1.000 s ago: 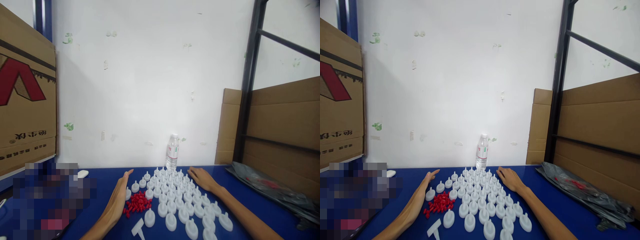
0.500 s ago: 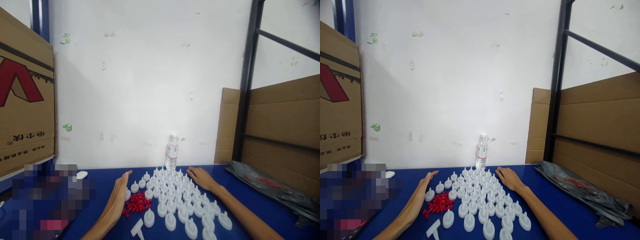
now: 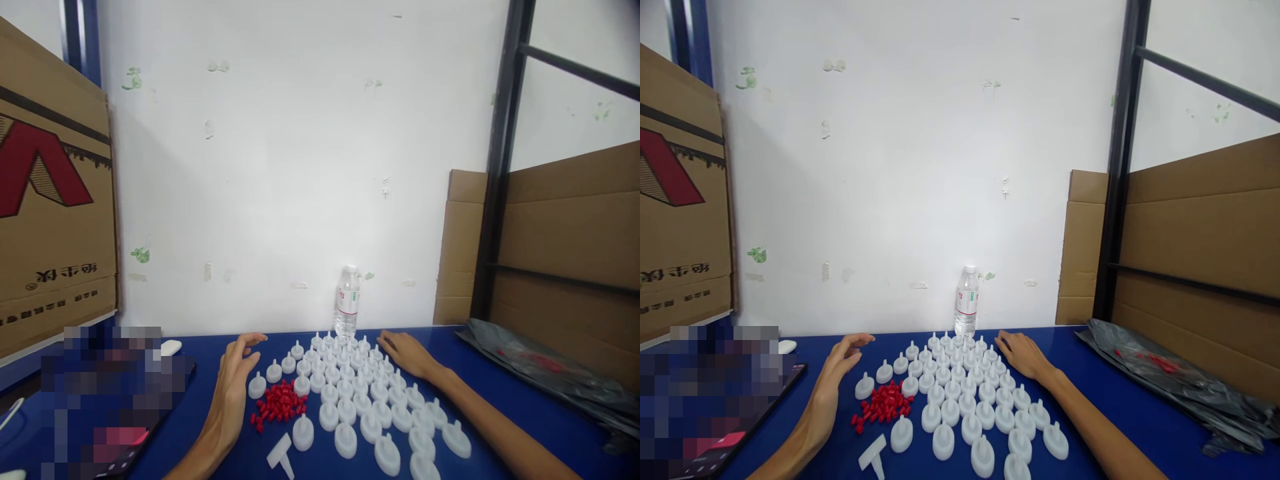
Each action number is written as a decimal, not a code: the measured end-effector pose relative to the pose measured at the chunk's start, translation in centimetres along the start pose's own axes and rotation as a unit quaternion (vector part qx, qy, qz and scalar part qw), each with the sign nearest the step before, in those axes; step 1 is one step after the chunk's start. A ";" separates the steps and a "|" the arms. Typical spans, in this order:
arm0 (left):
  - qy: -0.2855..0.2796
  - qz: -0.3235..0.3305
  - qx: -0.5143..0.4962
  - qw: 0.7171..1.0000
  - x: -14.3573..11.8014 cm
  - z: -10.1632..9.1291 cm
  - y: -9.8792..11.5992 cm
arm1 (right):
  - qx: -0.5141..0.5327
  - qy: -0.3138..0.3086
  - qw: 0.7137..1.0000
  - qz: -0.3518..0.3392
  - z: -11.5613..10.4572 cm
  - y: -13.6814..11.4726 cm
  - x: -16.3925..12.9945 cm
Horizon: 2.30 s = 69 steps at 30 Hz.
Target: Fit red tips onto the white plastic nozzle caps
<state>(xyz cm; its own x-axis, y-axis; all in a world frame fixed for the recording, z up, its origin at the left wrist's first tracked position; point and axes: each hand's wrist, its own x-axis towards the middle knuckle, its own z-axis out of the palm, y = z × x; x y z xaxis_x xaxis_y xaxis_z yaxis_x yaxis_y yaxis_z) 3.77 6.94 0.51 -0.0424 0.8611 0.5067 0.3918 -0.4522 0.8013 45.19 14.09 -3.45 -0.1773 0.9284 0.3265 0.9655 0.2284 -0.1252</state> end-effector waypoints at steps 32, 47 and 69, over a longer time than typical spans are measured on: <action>-0.177 -0.023 0.011 0.984 -1.3 0.9 3.0 | 0.076 0.198 0.957 -0.197 -11.2 -12.7 -4.2; -0.346 -0.054 -0.144 0.926 -3.2 2.2 4.6 | 0.158 0.240 0.886 -0.363 -6.7 -20.9 -8.0; -0.358 0.097 0.304 0.877 0.4 -3.8 3.8 | 0.139 0.230 0.907 -0.323 -6.5 -19.6 -7.8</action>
<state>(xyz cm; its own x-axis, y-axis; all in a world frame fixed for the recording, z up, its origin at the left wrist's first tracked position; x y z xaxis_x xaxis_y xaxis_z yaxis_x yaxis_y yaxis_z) 1.79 4.66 4.95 0.5822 0.8055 0.1102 0.7550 -0.5860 0.2941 28.94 0.47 2.56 -0.5283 0.3683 0.7650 0.5918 0.8058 0.0207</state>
